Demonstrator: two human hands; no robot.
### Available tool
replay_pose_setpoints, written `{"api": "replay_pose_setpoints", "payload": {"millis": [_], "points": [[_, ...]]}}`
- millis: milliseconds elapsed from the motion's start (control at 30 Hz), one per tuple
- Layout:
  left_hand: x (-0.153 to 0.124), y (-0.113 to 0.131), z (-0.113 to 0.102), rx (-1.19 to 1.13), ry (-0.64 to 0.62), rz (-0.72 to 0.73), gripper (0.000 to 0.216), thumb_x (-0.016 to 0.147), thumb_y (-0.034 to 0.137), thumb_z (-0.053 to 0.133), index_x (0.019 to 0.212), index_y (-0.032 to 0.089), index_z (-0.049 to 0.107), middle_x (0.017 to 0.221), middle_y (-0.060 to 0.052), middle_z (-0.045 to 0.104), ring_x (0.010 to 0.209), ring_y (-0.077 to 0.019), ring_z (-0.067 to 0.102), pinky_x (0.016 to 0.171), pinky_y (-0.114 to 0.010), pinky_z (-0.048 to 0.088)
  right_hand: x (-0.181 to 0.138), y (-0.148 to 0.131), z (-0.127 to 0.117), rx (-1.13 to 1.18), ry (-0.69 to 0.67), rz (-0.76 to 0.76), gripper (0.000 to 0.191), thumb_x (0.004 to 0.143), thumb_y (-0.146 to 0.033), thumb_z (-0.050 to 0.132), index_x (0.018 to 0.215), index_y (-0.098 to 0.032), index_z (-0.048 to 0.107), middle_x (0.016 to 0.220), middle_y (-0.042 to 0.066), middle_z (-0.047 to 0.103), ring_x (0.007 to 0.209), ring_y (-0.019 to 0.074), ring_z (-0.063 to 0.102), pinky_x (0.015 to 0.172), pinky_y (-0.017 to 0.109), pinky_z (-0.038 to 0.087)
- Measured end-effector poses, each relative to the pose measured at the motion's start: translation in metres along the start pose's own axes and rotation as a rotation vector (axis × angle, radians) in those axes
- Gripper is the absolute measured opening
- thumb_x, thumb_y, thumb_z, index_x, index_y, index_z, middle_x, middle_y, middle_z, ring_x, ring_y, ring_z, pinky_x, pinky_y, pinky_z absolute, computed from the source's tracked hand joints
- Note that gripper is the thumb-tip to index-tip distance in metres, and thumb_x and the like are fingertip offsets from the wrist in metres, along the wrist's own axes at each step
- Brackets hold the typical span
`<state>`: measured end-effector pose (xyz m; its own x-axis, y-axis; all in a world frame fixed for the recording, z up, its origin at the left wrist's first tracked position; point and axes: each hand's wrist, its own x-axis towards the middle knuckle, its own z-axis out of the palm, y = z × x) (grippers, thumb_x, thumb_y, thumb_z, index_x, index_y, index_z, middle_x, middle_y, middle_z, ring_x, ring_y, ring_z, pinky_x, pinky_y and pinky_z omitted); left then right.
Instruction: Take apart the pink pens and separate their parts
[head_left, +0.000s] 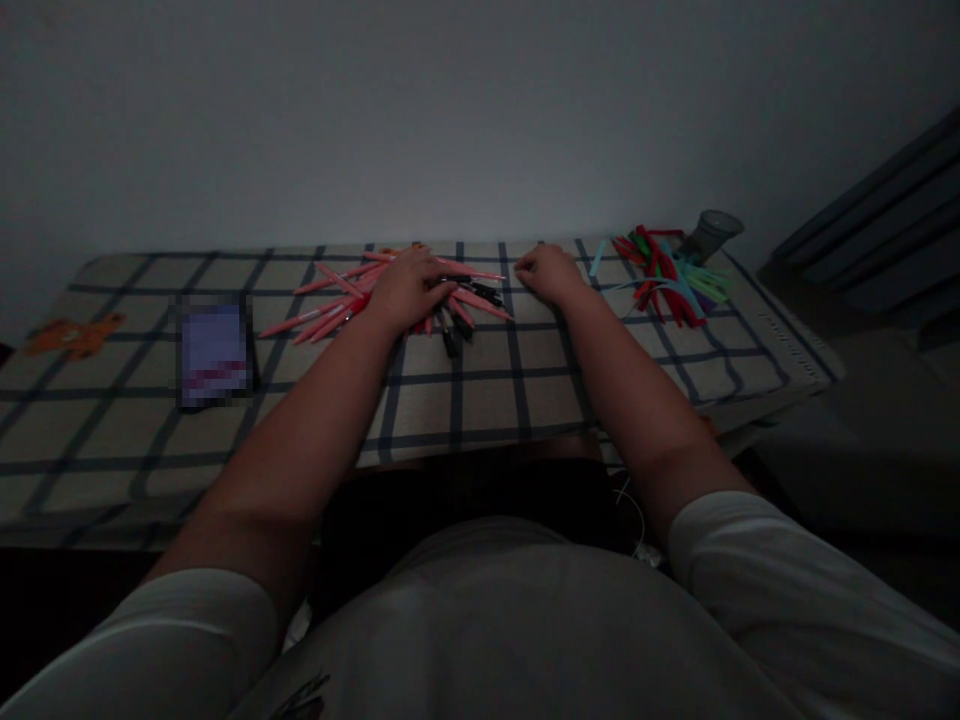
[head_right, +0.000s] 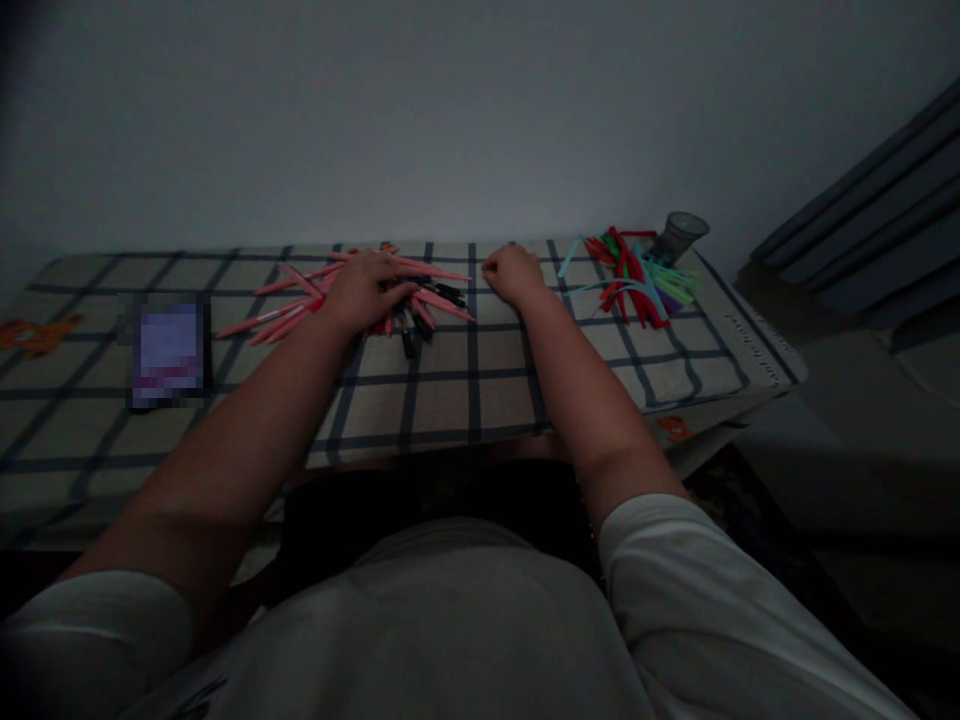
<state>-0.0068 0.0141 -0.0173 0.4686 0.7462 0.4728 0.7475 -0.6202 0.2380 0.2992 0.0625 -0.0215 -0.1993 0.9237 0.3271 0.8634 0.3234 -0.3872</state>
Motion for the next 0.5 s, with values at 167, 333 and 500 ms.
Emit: {"api": "replay_pose_setpoints", "payload": {"millis": [167, 333, 500], "points": [[0.000, -0.001, 0.000, -0.002, 0.009, -0.007, 0.036, 0.104, 0.040, 0.065, 0.132, 0.027, 0.083, 0.124, -0.011, 0.079, 0.129, -0.0322, 0.066, 0.119, -0.052, 0.049, -0.005, -0.020, -0.005, 0.285, -0.049, -0.018, 0.022, 0.088, -0.022, 0.076, 0.106, -0.017, 0.088, 0.110, 0.016, 0.084, 0.103, 0.0310, 0.076, 0.099, 0.047, 0.059], [0.000, -0.003, 0.002, 0.010, 0.009, -0.005, 0.037, 0.104, 0.042, 0.064, 0.132, 0.026, 0.082, 0.124, -0.011, 0.079, 0.132, -0.0333, 0.066, 0.121, -0.055, 0.048, -0.021, -0.059, -0.017, 0.505, -0.115, -0.080, 0.028, 0.084, -0.039, 0.085, 0.104, -0.020, 0.088, 0.102, 0.012, 0.085, 0.103, 0.0291, 0.076, 0.096, 0.045, 0.061], [0.000, 0.000, 0.000, 0.030, 0.010, 0.005, 0.038, 0.103, 0.041, 0.064, 0.135, 0.028, 0.081, 0.124, -0.011, 0.078, 0.132, -0.0338, 0.066, 0.121, -0.054, 0.048, -0.028, -0.073, -0.020, 0.550, -0.174, -0.081, 0.029, 0.083, -0.040, 0.086, 0.100, -0.018, 0.088, 0.100, 0.013, 0.085, 0.101, 0.0283, 0.075, 0.095, 0.044, 0.062]]}}
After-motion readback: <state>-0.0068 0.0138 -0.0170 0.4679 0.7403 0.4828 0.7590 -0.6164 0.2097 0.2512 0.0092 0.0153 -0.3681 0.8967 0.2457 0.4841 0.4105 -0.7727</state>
